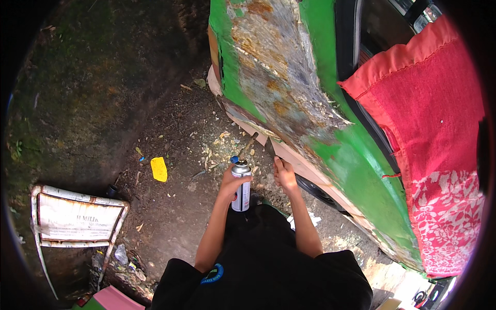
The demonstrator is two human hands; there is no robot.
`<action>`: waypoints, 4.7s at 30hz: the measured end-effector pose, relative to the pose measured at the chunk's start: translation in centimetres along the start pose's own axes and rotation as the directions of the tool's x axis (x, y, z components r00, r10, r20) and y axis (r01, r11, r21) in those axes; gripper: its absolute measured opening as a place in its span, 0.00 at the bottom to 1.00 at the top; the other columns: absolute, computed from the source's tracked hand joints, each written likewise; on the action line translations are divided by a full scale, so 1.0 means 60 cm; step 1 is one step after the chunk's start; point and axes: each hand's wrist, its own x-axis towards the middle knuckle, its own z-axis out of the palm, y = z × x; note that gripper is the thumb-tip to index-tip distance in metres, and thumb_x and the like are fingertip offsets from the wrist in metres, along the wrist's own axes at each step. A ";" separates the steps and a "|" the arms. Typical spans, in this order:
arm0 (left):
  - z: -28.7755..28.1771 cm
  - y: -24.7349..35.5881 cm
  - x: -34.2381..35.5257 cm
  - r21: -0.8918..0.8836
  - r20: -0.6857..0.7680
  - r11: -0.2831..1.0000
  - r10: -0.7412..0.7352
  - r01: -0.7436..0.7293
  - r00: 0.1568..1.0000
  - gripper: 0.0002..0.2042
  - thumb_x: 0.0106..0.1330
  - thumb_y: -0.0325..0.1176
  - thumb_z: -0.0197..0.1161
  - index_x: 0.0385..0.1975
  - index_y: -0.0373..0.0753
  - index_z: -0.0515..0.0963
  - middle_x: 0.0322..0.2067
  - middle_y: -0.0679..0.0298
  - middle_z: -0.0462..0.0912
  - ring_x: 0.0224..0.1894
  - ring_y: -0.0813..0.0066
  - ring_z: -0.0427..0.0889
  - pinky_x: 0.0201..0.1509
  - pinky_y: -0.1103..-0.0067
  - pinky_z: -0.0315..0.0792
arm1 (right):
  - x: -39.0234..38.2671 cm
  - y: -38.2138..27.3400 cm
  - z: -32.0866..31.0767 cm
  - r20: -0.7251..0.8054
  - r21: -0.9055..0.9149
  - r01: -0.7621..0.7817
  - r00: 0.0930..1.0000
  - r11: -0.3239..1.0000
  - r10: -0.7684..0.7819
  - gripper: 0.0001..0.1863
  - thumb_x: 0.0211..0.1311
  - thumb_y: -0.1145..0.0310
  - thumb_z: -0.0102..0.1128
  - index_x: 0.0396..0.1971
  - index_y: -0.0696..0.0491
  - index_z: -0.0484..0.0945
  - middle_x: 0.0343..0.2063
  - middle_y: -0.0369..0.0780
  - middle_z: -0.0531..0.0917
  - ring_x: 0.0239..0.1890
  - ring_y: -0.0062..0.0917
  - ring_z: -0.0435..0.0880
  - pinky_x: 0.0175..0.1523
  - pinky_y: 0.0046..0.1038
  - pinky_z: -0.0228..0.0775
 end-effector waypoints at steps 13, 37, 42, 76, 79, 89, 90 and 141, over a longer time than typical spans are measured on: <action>-0.002 0.006 -0.008 0.058 -0.006 0.998 0.009 -0.009 1.000 0.24 0.46 0.27 0.76 0.44 0.36 0.73 0.35 0.63 0.83 0.37 0.71 0.82 0.43 0.72 0.74 | 0.038 0.017 -0.027 -0.052 -0.610 0.265 0.927 0.746 -0.372 0.16 0.70 0.59 0.55 0.32 0.59 0.76 0.21 0.49 0.80 0.18 0.41 0.78 0.23 0.38 0.69; -0.020 0.006 0.013 0.052 0.017 0.998 0.033 -0.034 0.999 0.26 0.46 0.26 0.75 0.48 0.37 0.73 0.36 0.63 0.82 0.40 0.71 0.81 0.45 0.73 0.74 | 0.045 -0.010 0.055 -0.065 -0.898 0.220 0.789 0.380 -0.611 0.15 0.70 0.64 0.52 0.34 0.64 0.73 0.23 0.60 0.81 0.28 0.58 0.83 0.34 0.49 0.78; -0.027 -0.005 0.018 0.020 -0.003 1.000 0.004 -0.004 1.000 0.24 0.45 0.24 0.74 0.45 0.37 0.74 0.35 0.63 0.83 0.37 0.70 0.82 0.44 0.73 0.74 | 0.050 0.011 0.027 -0.017 -0.859 0.311 0.775 0.406 -0.631 0.12 0.68 0.66 0.56 0.35 0.62 0.77 0.24 0.60 0.81 0.28 0.58 0.82 0.34 0.51 0.76; -0.026 -0.018 -0.018 -0.024 -0.009 1.000 0.011 -0.011 1.000 0.24 0.47 0.21 0.74 0.46 0.37 0.74 0.34 0.64 0.83 0.37 0.71 0.82 0.43 0.73 0.75 | 0.117 -0.016 0.060 0.096 -0.832 0.461 0.666 0.307 -0.740 0.12 0.65 0.67 0.61 0.31 0.64 0.78 0.21 0.58 0.81 0.27 0.57 0.81 0.33 0.49 0.75; -0.027 -0.010 -0.024 -0.040 -0.017 0.999 0.026 -0.027 1.000 0.24 0.47 0.21 0.74 0.46 0.37 0.73 0.34 0.64 0.82 0.36 0.72 0.82 0.42 0.73 0.75 | 0.145 -0.018 0.086 0.114 -0.842 0.451 0.686 0.298 -0.718 0.14 0.66 0.65 0.59 0.33 0.64 0.77 0.22 0.60 0.80 0.28 0.57 0.82 0.33 0.50 0.76; -0.051 -0.016 -0.009 0.003 -0.036 1.000 0.014 -0.014 0.999 0.28 0.44 0.25 0.76 0.48 0.35 0.73 0.36 0.61 0.83 0.38 0.70 0.82 0.45 0.72 0.75 | 0.024 -0.009 0.046 -0.086 -0.808 0.352 0.723 0.473 -0.686 0.13 0.65 0.67 0.60 0.30 0.64 0.78 0.20 0.58 0.79 0.24 0.56 0.81 0.30 0.48 0.74; -0.051 -0.022 -0.002 -0.002 -0.030 1.000 0.015 -0.015 0.999 0.28 0.44 0.25 0.76 0.48 0.35 0.74 0.37 0.61 0.83 0.38 0.70 0.82 0.45 0.72 0.75 | 0.018 -0.011 0.046 -0.095 -0.804 0.347 0.727 0.483 -0.680 0.13 0.65 0.68 0.60 0.30 0.64 0.78 0.20 0.59 0.79 0.24 0.56 0.81 0.29 0.47 0.74; -0.042 -0.008 0.000 -0.040 -0.001 0.998 0.038 -0.038 0.999 0.24 0.46 0.23 0.74 0.45 0.38 0.75 0.36 0.63 0.83 0.38 0.70 0.82 0.43 0.71 0.75 | 0.081 -0.033 0.045 0.035 -0.872 0.358 0.725 0.333 -0.688 0.13 0.64 0.67 0.59 0.31 0.64 0.79 0.24 0.60 0.81 0.29 0.55 0.83 0.37 0.49 0.76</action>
